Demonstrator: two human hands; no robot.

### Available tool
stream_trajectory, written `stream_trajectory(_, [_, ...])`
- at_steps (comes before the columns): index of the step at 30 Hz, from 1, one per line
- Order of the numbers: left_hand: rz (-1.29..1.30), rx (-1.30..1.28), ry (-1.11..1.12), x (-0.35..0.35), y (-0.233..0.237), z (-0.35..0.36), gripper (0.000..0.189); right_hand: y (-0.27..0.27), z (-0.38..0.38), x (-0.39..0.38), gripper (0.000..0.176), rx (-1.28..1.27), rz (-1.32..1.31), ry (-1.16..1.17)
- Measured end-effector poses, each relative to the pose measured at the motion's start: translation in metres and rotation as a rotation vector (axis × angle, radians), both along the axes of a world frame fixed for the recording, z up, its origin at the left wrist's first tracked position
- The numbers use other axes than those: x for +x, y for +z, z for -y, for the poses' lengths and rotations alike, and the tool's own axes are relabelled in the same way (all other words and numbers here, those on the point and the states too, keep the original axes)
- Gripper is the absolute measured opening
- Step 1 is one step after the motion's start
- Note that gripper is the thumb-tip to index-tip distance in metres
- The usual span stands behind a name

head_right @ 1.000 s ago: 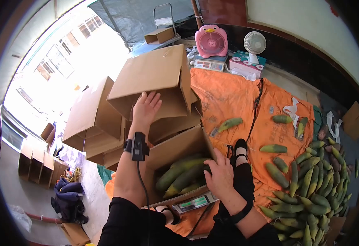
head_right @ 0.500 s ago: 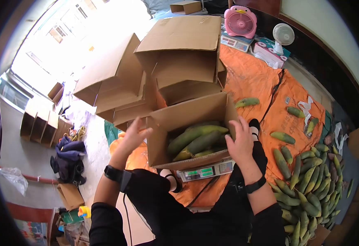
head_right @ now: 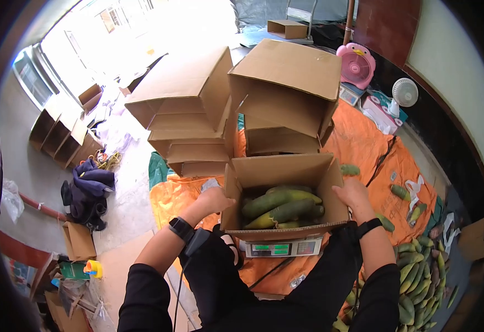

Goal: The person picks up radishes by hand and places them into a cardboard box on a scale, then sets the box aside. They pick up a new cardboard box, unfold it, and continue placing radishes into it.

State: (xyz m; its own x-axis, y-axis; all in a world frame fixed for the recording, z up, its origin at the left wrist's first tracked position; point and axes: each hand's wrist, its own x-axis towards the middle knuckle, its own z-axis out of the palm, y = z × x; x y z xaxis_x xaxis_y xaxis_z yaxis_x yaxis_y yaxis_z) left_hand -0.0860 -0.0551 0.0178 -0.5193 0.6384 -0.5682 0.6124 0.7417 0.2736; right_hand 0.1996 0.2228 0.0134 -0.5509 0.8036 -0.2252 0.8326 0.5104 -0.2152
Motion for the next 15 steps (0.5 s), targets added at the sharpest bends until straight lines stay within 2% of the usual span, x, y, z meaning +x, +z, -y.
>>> stream_trajectory(3, [0.046, 0.029, 0.005, -0.006, 0.005, 0.002, 0.048, -0.001, -0.003, -0.012, 0.046, 0.027, 0.047, -0.011])
stream_trajectory(5, [-0.094, 0.065, -0.153, -0.013, -0.014, 0.005, 0.044, 0.002, -0.001, -0.014, 0.044, 0.047, 0.091, -0.01])
stream_trajectory(6, [-0.095, 0.074, -0.148, -0.017, -0.017, 0.007, 0.044, 0.0, -0.002, -0.014, 0.043, 0.059, 0.082, -0.002])
stream_trajectory(8, [-0.111, 0.157, 0.038, -0.026, -0.021, 0.014, 0.043, 0.003, 0.0, -0.02, 0.042, 0.075, 0.071, 0.005])
stream_trajectory(11, [-0.093, 0.208, 0.059, -0.056, -0.038, 0.031, 0.041, 0.025, 0.023, -0.031, 0.039, 0.096, 0.032, 0.124])
stream_trajectory(15, [-0.189, 0.255, 0.069, -0.088, -0.019, 0.074, 0.041, 0.052, 0.06, -0.076, 0.036, 0.155, -0.125, 0.152])
